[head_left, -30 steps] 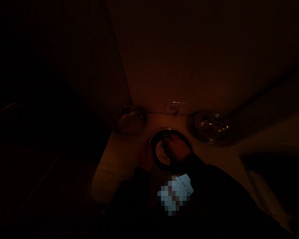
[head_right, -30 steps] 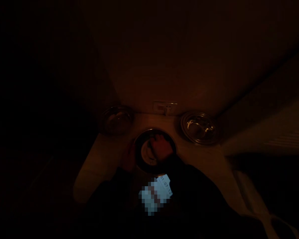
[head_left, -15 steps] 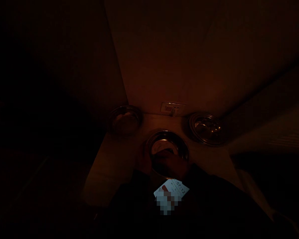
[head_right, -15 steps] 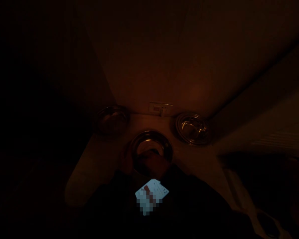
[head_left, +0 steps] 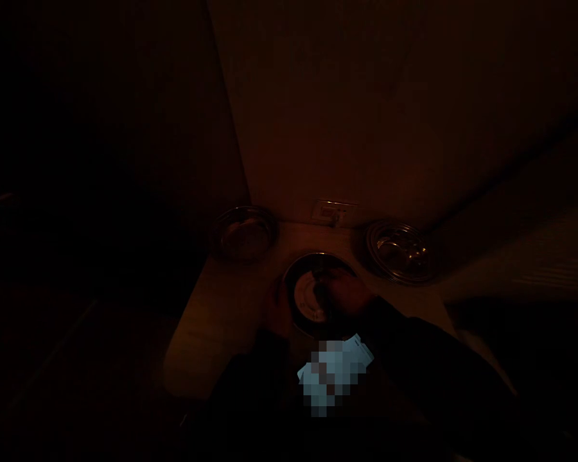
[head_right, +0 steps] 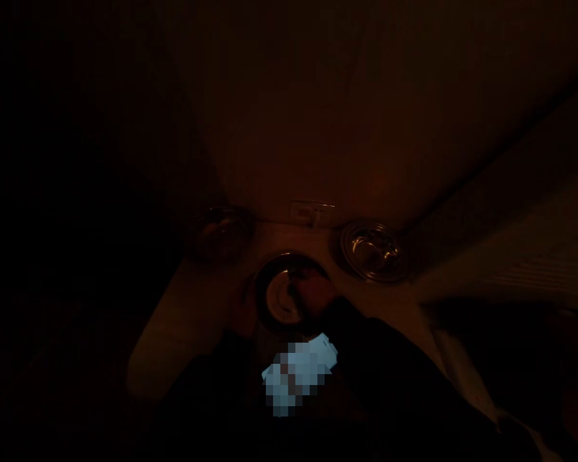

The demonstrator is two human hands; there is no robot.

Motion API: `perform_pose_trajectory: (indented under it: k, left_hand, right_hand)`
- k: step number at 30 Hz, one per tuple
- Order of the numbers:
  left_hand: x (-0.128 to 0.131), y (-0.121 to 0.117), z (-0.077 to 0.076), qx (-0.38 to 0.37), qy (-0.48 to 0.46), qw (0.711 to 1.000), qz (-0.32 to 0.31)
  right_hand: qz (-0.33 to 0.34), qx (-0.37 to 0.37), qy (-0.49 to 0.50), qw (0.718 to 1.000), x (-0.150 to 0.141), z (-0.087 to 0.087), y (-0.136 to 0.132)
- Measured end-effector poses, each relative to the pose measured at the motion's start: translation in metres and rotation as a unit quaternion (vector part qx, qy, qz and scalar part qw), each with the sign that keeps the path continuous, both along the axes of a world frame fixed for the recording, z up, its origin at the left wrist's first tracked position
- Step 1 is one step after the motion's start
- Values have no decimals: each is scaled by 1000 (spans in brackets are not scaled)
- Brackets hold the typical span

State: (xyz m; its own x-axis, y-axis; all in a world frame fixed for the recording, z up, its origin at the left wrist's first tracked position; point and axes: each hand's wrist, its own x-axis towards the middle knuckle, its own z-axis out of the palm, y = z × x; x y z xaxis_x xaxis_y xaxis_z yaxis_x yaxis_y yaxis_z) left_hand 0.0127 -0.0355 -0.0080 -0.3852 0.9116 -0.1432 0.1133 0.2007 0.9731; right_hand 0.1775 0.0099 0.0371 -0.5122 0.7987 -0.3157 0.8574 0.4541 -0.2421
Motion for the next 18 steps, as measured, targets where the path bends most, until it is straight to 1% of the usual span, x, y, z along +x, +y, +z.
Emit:
perform_pose_trajectory:
  k: [3,5,8,10,14,16,18]
  left_hand:
    - [6,1,1,5,-18,999,27]
    - [9,1,1,1,-24,999,35]
    - [10,0,-2,-15,-20,999,38]
    - [9,-1,-4,-18,-8,999,34]
    - [2,-1,-7,-18,9,1000,14]
    - [0,-2,-7,-14,9,1000,5]
    - [0,-3,-7,7,5,1000,2]
  right_hand:
    - [26,-34,-9,999,9,9,-11]
    - [50,-57,3,997,9,11,-20]
    - [70,-72,30,994,-3,5,-30]
    - [67,-65,49,994,-16,-2,-32]
    - [39,-30,68,996,-40,-11,-22]
    - [19,-9,63,998,-43,-12,-14]
    - [-5,9,48,999,-39,-11,-5]
